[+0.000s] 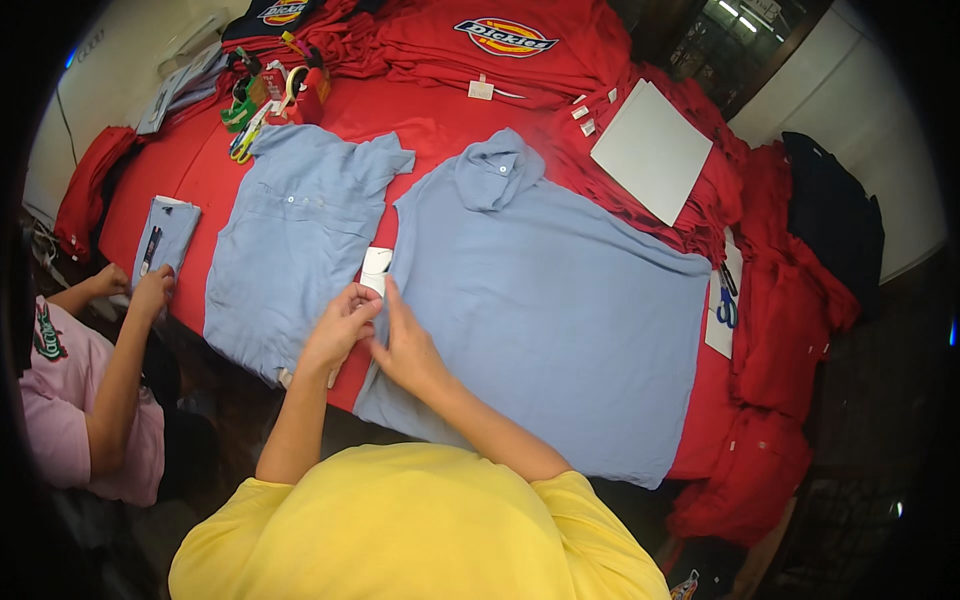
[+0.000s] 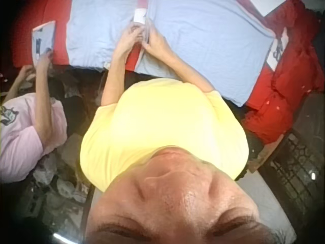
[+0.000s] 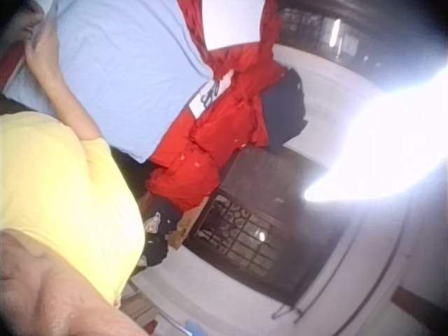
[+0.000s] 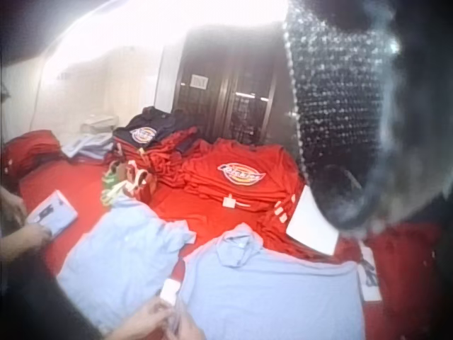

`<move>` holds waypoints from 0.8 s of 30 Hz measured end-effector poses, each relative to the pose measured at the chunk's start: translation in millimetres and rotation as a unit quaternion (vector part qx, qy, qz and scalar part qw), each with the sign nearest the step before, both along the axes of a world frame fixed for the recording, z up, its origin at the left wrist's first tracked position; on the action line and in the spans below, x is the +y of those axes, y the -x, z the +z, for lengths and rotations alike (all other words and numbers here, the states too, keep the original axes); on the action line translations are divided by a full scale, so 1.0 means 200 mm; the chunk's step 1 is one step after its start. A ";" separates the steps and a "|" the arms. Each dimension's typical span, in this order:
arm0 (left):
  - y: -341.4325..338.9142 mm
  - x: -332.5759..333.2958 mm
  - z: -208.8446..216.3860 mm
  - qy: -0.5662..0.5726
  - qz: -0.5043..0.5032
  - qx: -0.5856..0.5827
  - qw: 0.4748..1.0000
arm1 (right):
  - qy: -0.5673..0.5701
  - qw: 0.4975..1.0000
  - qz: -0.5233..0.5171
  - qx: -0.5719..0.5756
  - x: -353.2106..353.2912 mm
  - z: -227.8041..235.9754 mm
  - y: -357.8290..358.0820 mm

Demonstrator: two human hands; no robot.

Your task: The person folds shirts by placing them over a cardboard template, folding the sleeves and bottom up, and checking the collars before lifting them to reveal the brand tags. The person also uses small snips to trim threads from a collar.

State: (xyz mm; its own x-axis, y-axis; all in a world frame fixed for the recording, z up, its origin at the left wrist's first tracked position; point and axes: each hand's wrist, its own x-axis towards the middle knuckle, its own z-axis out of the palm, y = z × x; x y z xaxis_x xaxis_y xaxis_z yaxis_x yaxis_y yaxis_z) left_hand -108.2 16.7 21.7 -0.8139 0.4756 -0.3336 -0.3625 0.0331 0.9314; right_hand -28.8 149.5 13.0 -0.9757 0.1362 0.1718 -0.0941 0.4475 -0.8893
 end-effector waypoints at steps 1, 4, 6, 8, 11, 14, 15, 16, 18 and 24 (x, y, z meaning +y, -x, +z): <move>0.01 -0.01 0.01 -0.021 0.007 -0.022 1.000 | 0.019 1.000 -0.012 -0.019 -0.02 0.00 0.03; 0.05 -0.07 0.01 0.012 -0.013 -0.017 1.000 | 0.093 0.989 -0.054 -0.106 0.08 0.00 0.02; 0.07 -0.08 -0.09 0.044 -0.147 -0.009 0.988 | 0.183 0.979 -0.055 -0.075 0.14 -0.01 0.00; 0.05 -0.03 -0.20 0.056 -0.228 0.004 0.972 | 0.279 0.958 -0.051 -0.038 0.13 0.03 -0.02; 0.03 0.16 -0.18 -0.066 -0.118 -0.085 0.987 | 0.301 0.951 -0.064 -0.018 0.09 0.12 -0.02; 0.11 0.31 -0.14 -0.229 -0.024 -0.251 0.940 | 0.232 0.969 -0.082 0.037 0.08 0.08 0.00; 0.14 0.33 -0.13 -0.216 -0.010 -0.272 0.938 | 0.219 0.972 -0.077 0.021 0.08 0.08 -0.01; 0.16 0.35 -0.12 -0.203 0.005 -0.293 0.934 | 0.207 0.976 -0.071 0.004 0.08 0.07 -0.01; 0.19 0.36 -0.12 -0.173 0.009 -0.310 0.935 | 0.197 0.978 -0.061 -0.018 0.05 0.06 -0.03; 0.26 0.17 -0.21 -0.145 -0.018 -0.242 0.959 | 0.161 0.983 -0.050 -0.069 -0.04 0.06 0.00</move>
